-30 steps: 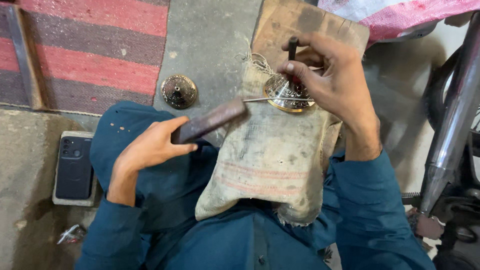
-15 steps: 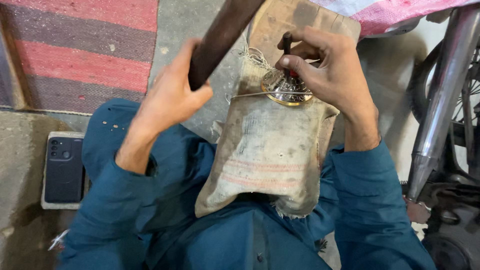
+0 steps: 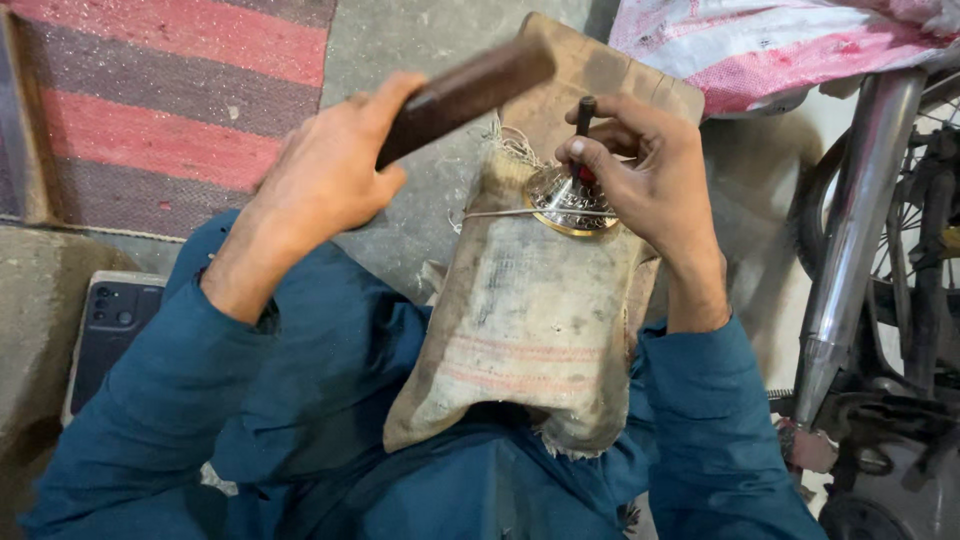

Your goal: The person sits cross-legged and uses a hammer and punch to emboss or engrave a decorative pattern on a small conical metal object. They repeatedly strike the punch with the hammer, reposition the punch, and occasionally rotate the object to continue the pattern.

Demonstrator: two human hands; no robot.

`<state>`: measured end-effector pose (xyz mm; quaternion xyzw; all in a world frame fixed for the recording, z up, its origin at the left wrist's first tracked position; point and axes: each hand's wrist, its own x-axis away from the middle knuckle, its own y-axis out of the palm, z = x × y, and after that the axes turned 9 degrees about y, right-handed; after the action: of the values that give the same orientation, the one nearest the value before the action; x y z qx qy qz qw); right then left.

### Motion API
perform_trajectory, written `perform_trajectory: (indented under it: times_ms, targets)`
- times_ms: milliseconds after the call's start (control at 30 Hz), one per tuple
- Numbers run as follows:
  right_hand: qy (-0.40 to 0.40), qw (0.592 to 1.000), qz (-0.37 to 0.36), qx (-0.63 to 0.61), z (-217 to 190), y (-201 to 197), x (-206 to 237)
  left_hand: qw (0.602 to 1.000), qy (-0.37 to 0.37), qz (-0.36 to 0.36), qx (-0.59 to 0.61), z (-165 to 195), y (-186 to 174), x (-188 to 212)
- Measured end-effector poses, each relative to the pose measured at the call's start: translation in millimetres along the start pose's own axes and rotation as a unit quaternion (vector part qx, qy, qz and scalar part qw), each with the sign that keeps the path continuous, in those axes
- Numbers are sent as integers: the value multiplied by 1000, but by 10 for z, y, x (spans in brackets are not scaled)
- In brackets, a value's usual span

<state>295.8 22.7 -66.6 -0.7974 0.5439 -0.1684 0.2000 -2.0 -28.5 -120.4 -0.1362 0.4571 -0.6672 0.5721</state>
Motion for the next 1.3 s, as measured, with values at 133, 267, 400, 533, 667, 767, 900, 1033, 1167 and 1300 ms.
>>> perform_trajectory:
  times_ms: [133,267,400,533,667,767,900,1033,1167,1300]
  targets:
    - [8,998,20,62,-5,3,14,989,-79,-3,122,42,-38,-79]
    - [-2,997,17,69,-42,1,7,994,-30,34,101,108,-54,-103]
    - [5,997,16,76,-72,-1,-11,998,45,37,35,86,-40,-151]
    - [-6,998,6,61,-80,-9,-3,987,88,65,-114,75,12,-136]
    - [22,998,18,60,-67,-4,-13,998,43,51,10,84,29,-151]
    - [17,998,15,66,-48,-8,-28,993,71,63,-72,103,20,-160]
    - [21,998,12,56,-8,-11,-33,993,72,64,-68,115,-3,-173]
    - [11,999,8,37,26,-22,-39,997,-31,-7,75,119,-20,-198]
    - [10,999,0,40,46,-23,-40,996,64,53,-21,124,-34,-196]
    - [-4,999,-5,42,50,-22,-43,996,69,58,-28,109,-30,-169]
